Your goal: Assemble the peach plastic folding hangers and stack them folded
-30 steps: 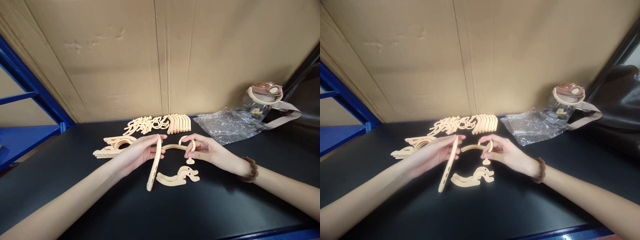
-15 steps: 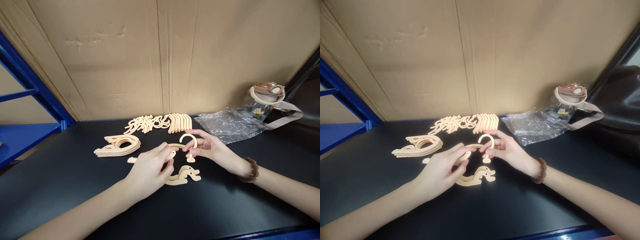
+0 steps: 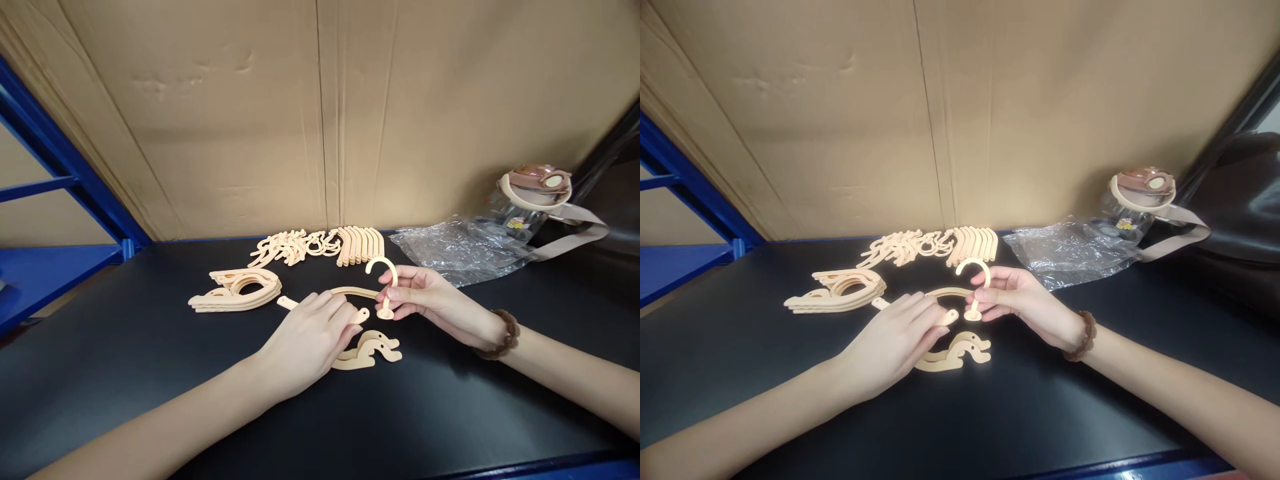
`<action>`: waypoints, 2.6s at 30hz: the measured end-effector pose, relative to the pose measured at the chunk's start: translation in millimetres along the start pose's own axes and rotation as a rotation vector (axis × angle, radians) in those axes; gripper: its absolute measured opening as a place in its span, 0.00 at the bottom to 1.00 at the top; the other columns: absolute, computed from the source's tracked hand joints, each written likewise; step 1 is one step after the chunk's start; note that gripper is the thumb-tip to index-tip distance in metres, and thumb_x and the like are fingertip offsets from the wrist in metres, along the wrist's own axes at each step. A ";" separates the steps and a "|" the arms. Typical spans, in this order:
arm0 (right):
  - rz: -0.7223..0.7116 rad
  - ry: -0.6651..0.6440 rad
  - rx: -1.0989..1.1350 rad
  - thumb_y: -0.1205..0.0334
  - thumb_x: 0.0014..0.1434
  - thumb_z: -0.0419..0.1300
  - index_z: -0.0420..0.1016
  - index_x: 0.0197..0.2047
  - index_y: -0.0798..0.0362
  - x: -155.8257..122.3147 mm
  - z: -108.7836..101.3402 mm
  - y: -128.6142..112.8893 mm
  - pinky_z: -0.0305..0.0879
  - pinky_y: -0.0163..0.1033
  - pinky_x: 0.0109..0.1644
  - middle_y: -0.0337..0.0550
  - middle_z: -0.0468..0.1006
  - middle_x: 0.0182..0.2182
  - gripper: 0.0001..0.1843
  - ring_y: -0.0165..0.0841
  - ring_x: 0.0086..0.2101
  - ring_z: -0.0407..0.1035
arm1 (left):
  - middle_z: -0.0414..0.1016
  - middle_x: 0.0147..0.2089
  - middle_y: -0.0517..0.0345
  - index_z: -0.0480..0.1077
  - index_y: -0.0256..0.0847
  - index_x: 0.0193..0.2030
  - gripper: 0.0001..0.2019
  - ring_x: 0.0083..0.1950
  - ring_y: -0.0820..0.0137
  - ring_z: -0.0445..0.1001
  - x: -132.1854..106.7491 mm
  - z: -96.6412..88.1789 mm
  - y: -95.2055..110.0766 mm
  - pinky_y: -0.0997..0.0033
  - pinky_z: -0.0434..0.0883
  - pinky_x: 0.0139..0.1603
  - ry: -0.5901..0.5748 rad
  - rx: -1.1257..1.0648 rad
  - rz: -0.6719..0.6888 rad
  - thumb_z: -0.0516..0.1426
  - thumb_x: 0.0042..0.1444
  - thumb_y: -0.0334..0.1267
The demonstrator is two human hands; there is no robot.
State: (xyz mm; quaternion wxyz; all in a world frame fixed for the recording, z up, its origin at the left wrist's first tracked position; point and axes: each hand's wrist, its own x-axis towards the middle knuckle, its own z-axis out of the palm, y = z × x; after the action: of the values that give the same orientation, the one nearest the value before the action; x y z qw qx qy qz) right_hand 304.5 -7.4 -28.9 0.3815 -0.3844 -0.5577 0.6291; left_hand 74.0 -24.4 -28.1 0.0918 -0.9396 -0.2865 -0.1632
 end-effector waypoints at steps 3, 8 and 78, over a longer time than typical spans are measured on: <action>-0.012 -0.021 0.038 0.59 0.52 0.68 0.71 0.40 0.53 1.0 -0.2 1.1 0.71 0.29 0.36 0.40 0.80 0.35 0.14 0.25 0.32 0.74 | 0.70 0.33 0.57 0.65 0.37 0.36 0.12 0.33 0.68 0.65 0.2 2.6 -1.2 0.67 0.60 0.34 0.010 -0.029 0.046 0.43 0.67 0.33; 0.021 -0.101 0.054 0.61 0.55 0.66 0.70 0.39 0.53 2.2 1.0 2.9 0.71 0.26 0.36 0.39 0.79 0.36 0.11 0.22 0.31 0.73 | 0.70 0.35 0.57 0.67 0.37 0.40 0.10 0.37 0.67 0.66 -0.7 7.3 -3.0 0.67 0.57 0.35 0.020 -0.040 0.080 0.46 0.68 0.35; 0.048 -0.015 0.021 0.58 0.55 0.66 0.66 0.53 0.55 2.6 6.7 8.4 0.73 0.34 0.43 0.41 0.78 0.33 0.25 0.28 0.35 0.75 | 0.74 0.31 0.61 0.67 0.38 0.41 0.09 0.33 0.69 0.70 -0.9 19.5 -3.4 0.67 0.57 0.33 0.137 0.030 0.050 0.48 0.67 0.37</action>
State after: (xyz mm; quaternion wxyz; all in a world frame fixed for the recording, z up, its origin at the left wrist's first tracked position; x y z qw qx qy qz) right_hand 297.0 -8.5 -36.9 0.3662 -0.3886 -0.5445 0.6468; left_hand 76.3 -16.9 -46.4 0.1292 -0.9317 -0.2583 -0.2205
